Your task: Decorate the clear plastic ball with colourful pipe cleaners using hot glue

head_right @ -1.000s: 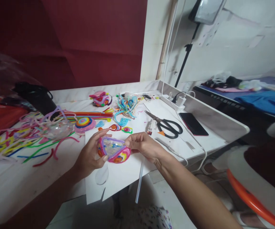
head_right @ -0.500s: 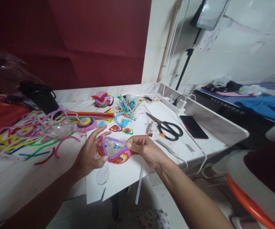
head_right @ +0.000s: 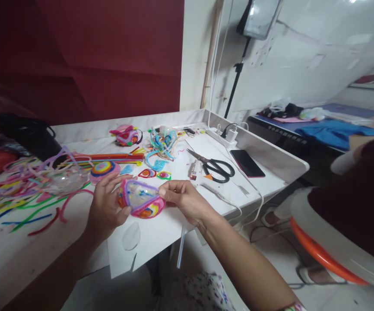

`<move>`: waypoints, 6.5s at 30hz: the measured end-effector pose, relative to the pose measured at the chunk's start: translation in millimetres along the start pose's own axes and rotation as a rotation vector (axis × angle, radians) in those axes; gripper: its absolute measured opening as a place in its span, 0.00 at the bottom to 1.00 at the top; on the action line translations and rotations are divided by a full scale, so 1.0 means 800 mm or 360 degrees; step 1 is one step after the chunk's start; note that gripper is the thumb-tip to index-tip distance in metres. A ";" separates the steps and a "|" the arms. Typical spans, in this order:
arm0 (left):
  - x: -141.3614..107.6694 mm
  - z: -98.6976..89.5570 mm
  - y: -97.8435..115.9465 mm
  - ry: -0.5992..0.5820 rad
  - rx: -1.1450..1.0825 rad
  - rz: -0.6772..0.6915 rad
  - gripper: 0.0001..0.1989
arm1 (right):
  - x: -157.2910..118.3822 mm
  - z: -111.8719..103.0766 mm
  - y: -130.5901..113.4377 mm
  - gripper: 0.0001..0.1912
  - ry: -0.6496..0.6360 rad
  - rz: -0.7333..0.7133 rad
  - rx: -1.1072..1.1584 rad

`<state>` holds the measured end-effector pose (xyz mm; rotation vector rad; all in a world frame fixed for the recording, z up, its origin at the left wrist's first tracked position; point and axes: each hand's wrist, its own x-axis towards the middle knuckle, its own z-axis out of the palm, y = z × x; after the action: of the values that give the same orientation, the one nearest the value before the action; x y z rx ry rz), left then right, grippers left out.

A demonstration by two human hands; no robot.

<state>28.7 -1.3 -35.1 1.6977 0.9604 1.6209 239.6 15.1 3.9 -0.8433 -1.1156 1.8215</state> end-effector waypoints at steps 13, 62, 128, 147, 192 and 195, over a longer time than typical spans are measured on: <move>0.005 -0.005 -0.001 0.0076 -0.0104 -0.0175 0.36 | -0.002 -0.001 0.007 0.15 0.0040 -0.0031 0.0141; 0.009 0.009 -0.002 -0.0007 -0.0119 -0.0164 0.30 | 0.000 -0.006 0.011 0.18 0.0098 -0.0116 0.0052; 0.104 0.004 0.068 -0.0718 0.1337 -0.0349 0.16 | -0.032 -0.121 0.017 0.14 0.0988 -0.0793 -0.2661; 0.081 0.002 0.035 -0.0348 0.0977 -0.0274 0.10 | -0.007 -0.136 -0.001 0.23 0.0845 -0.0487 -0.2795; 0.051 0.007 0.011 -0.0553 0.0833 -0.0262 0.11 | -0.068 -0.077 0.008 0.09 0.0261 -0.0170 -0.1017; 0.052 0.008 0.012 -0.0565 0.0852 -0.0249 0.11 | -0.068 -0.079 0.010 0.10 0.0241 -0.0156 -0.1071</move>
<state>35.9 28.0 -4.8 2.1007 1.3782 0.9598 314.5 -12.1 -21.5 -1.2538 -1.6657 1.2718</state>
